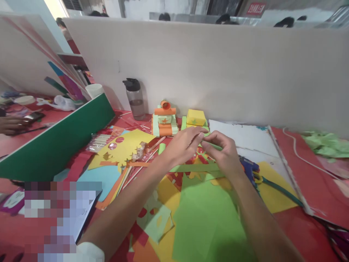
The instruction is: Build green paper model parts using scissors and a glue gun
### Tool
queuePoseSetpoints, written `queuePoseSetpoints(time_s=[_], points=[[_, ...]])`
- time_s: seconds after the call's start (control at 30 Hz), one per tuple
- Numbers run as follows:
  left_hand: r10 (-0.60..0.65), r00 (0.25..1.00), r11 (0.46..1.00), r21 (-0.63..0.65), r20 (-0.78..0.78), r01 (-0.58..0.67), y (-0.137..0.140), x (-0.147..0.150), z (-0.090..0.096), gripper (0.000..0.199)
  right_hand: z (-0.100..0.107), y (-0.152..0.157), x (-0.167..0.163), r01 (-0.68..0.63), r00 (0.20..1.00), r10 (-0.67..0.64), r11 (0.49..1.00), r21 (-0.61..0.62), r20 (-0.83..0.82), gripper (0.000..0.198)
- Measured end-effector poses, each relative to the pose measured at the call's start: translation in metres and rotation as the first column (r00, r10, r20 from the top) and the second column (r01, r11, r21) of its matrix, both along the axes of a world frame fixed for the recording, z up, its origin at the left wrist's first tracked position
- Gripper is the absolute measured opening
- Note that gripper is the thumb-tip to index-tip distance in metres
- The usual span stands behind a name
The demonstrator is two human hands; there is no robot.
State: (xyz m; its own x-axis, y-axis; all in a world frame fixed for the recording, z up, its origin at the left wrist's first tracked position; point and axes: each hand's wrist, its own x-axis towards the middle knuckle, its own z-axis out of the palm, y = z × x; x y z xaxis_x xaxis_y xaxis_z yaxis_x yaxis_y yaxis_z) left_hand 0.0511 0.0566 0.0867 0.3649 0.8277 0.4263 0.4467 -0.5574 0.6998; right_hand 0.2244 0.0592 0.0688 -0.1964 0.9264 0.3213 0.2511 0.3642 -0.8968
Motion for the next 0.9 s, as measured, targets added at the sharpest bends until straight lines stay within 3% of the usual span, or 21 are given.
queuePoseSetpoints(time_s=[0.17, 0.3, 0.4, 0.43, 0.5, 0.57, 0.63, 0.77, 0.9], points=[[-0.043, 0.969, 0.997, -0.079, -0.245, 0.025, 0.007, -0.011, -0.008, 0.034, -0.001, 0.003, 0.003, -0.085, 0.976, 0.090, 0.996, -0.033, 0.196, 0.015], [0.154, 0.885, 0.985, 0.139, -0.439, -0.103, 0.006, -0.008, -0.014, 0.024, -0.016, 0.008, 0.001, -0.109, 0.908, 0.102, 0.994, -0.005, 0.406, 0.013], [0.225, 0.818, 0.966, 0.231, -0.529, -0.117, -0.001, -0.002, -0.006, 0.018, -0.030, 0.012, 0.001, -0.132, 0.798, 0.108, 0.991, -0.002, 0.593, 0.020], [0.183, 0.812, 0.975, 0.205, -0.555, -0.080, -0.005, 0.000, -0.002, 0.017, -0.033, 0.012, 0.001, -0.160, 0.766, 0.128, 0.987, -0.006, 0.631, 0.020], [-0.059, 0.784, 0.995, 0.031, -0.618, 0.100, -0.012, 0.003, 0.003, 0.018, -0.036, 0.013, 0.004, -0.231, 0.730, 0.175, 0.973, -0.002, 0.660, 0.020], [-0.367, 0.645, 0.930, -0.255, -0.670, 0.265, -0.020, 0.005, 0.004, 0.019, -0.034, 0.014, 0.007, -0.242, 0.738, 0.179, 0.970, 0.009, 0.650, 0.019], [-0.519, 0.502, 0.854, -0.438, -0.692, 0.281, -0.026, 0.009, -0.001, 0.025, -0.031, 0.014, 0.011, -0.196, 0.750, 0.163, 0.980, -0.020, 0.641, 0.019], [-0.544, 0.424, 0.838, -0.492, -0.724, 0.235, -0.039, 0.020, -0.016, 0.036, -0.024, 0.013, 0.015, -0.097, 0.770, 0.125, 0.992, -0.078, 0.625, 0.019], [-0.552, 0.386, 0.833, -0.509, -0.739, 0.216, -0.049, 0.036, -0.024, 0.020, -0.020, 0.013, 0.016, -0.092, 0.787, 0.122, 0.993, -0.081, 0.605, 0.018]])
